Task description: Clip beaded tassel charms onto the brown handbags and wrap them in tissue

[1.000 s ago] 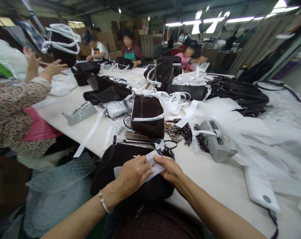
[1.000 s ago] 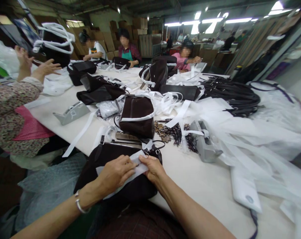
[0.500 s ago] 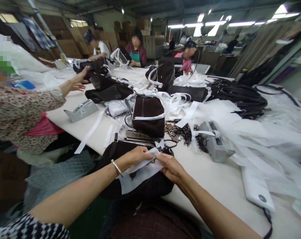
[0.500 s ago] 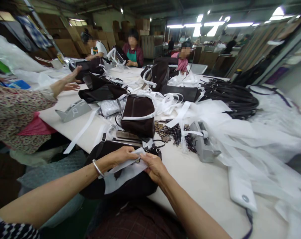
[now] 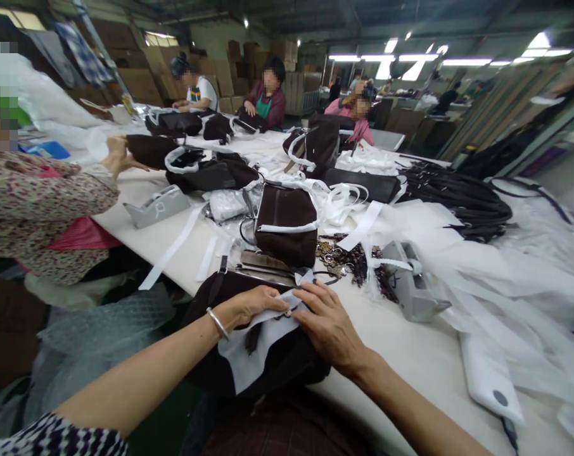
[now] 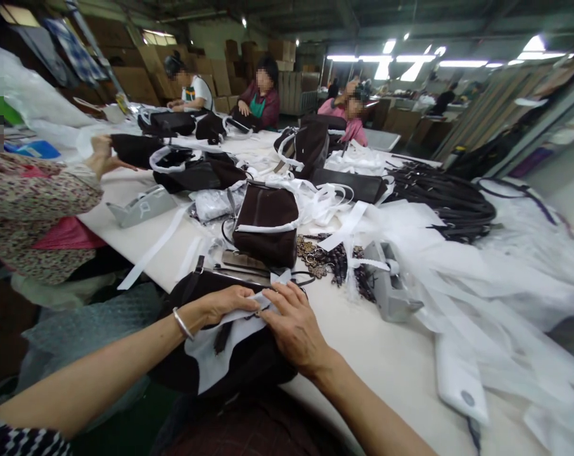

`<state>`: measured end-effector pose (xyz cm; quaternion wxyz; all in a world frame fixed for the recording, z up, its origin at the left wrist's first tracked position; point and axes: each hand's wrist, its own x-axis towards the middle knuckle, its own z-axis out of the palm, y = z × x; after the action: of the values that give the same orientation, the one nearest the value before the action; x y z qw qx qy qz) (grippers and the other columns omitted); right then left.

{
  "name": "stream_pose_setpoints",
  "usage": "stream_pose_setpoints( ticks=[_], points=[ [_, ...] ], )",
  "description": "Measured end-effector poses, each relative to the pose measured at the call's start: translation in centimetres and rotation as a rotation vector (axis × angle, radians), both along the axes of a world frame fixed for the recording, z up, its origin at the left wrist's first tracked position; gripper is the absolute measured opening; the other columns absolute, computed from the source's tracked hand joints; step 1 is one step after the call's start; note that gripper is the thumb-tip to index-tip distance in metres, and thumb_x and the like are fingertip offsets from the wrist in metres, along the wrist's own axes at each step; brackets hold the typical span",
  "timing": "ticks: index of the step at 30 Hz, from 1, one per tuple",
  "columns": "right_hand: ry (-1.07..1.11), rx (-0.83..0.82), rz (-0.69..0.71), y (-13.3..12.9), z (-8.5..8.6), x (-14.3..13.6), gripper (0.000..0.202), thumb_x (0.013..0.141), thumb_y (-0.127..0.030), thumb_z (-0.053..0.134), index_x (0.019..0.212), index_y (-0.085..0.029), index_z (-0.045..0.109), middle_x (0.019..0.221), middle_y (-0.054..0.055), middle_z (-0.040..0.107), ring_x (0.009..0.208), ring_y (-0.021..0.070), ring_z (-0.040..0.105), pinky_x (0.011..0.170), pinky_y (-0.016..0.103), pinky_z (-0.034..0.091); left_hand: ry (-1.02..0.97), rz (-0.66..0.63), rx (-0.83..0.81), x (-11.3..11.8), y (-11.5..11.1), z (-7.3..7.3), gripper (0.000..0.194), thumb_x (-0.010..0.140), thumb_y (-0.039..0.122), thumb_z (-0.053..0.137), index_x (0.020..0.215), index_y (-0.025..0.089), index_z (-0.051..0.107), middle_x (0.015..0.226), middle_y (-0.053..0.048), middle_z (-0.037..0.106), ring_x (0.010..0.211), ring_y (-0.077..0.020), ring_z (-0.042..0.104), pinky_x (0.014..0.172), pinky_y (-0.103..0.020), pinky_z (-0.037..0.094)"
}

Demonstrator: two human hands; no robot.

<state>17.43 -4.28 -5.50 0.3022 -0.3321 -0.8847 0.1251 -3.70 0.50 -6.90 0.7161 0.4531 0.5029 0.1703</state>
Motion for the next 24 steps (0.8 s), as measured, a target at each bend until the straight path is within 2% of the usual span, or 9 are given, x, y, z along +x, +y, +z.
stream_pose_setpoints(
  ticks=[3,6,10,13,16,20,22,24],
  points=[
    [-0.043,-0.041,0.120,1.9,0.1,-0.5,0.023,0.092,-0.016,0.053,0.100,-0.027,0.071,0.107,0.006,0.071,0.108,0.0230,0.057,0.105,0.048,0.034,-0.003,0.001,0.012,-0.1,-0.1,-0.2,0.032,0.058,0.034,0.079,0.071,0.014,0.058,0.062,0.003,0.056,0.053,-0.0096,0.047,0.053,-0.024,0.032],
    [-0.059,-0.096,0.101,3.3,-0.2,-0.6,0.017,0.092,-0.021,0.055,0.094,-0.023,0.072,0.089,0.007,0.069,0.087,0.0203,0.057,0.085,0.039,0.044,-0.001,0.014,0.119,-0.1,-0.2,0.0,0.032,0.061,0.033,0.077,0.078,0.014,0.058,0.065,0.005,0.055,0.054,-0.0085,0.045,0.053,-0.023,0.031],
    [0.107,-0.202,-0.054,4.5,-1.0,-1.0,0.006,0.083,-0.020,0.068,0.079,-0.021,0.071,0.093,0.005,0.063,0.091,0.0194,0.054,0.081,0.033,0.044,0.069,-0.010,0.409,0.0,-0.7,0.7,0.029,0.070,0.024,0.066,0.096,0.017,0.057,0.076,0.005,0.055,0.063,-0.0102,0.047,0.057,-0.022,0.035],
    [0.173,-0.287,-0.082,4.9,-1.7,-1.4,0.008,0.078,-0.015,0.071,0.074,-0.020,0.068,0.097,0.004,0.058,0.094,0.0182,0.054,0.082,0.031,0.044,0.119,-0.066,0.517,-0.1,-1.2,0.7,0.028,0.071,0.018,0.059,0.099,0.018,0.056,0.081,0.004,0.054,0.071,-0.0122,0.049,0.062,-0.022,0.038],
    [0.178,-0.324,-0.080,5.1,-2.2,-1.5,0.012,0.075,-0.014,0.073,0.083,-0.020,0.066,0.101,0.004,0.057,0.090,0.0176,0.054,0.078,0.030,0.046,0.163,-0.104,0.534,-0.1,-1.4,0.2,0.028,0.071,0.016,0.055,0.099,0.018,0.056,0.083,0.003,0.054,0.074,-0.0133,0.050,0.065,-0.023,0.040],
    [0.094,-0.315,-0.033,5.6,-2.4,-1.3,0.047,0.073,-0.018,0.075,0.117,-0.022,0.059,0.119,0.008,0.057,0.099,0.0202,0.055,0.083,0.033,0.046,0.163,-0.153,0.505,-0.3,-1.3,-0.3,0.035,0.073,0.017,0.054,0.107,0.018,0.057,0.093,-0.001,0.060,0.082,-0.0168,0.055,0.074,-0.028,0.045],
    [-0.003,-0.313,0.016,6.0,-2.4,-1.2,0.043,0.075,-0.021,0.074,0.116,-0.025,0.062,0.111,0.006,0.064,0.099,0.0214,0.056,0.085,0.034,0.044,0.134,-0.170,0.543,-0.4,-1.3,-0.1,0.038,0.078,0.021,0.053,0.116,0.019,0.055,0.106,-0.004,0.062,0.097,-0.0201,0.057,0.087,-0.031,0.044],
    [-0.069,-0.329,0.022,6.4,-2.4,-1.1,0.031,0.075,-0.021,0.074,0.105,-0.025,0.068,0.096,0.004,0.068,0.091,0.0207,0.057,0.080,0.032,0.043,0.167,-0.219,0.579,-0.3,-1.4,0.2,0.041,0.082,0.030,0.055,0.121,0.019,0.054,0.113,-0.007,0.062,0.104,-0.0228,0.057,0.093,-0.034,0.043]
  ],
)
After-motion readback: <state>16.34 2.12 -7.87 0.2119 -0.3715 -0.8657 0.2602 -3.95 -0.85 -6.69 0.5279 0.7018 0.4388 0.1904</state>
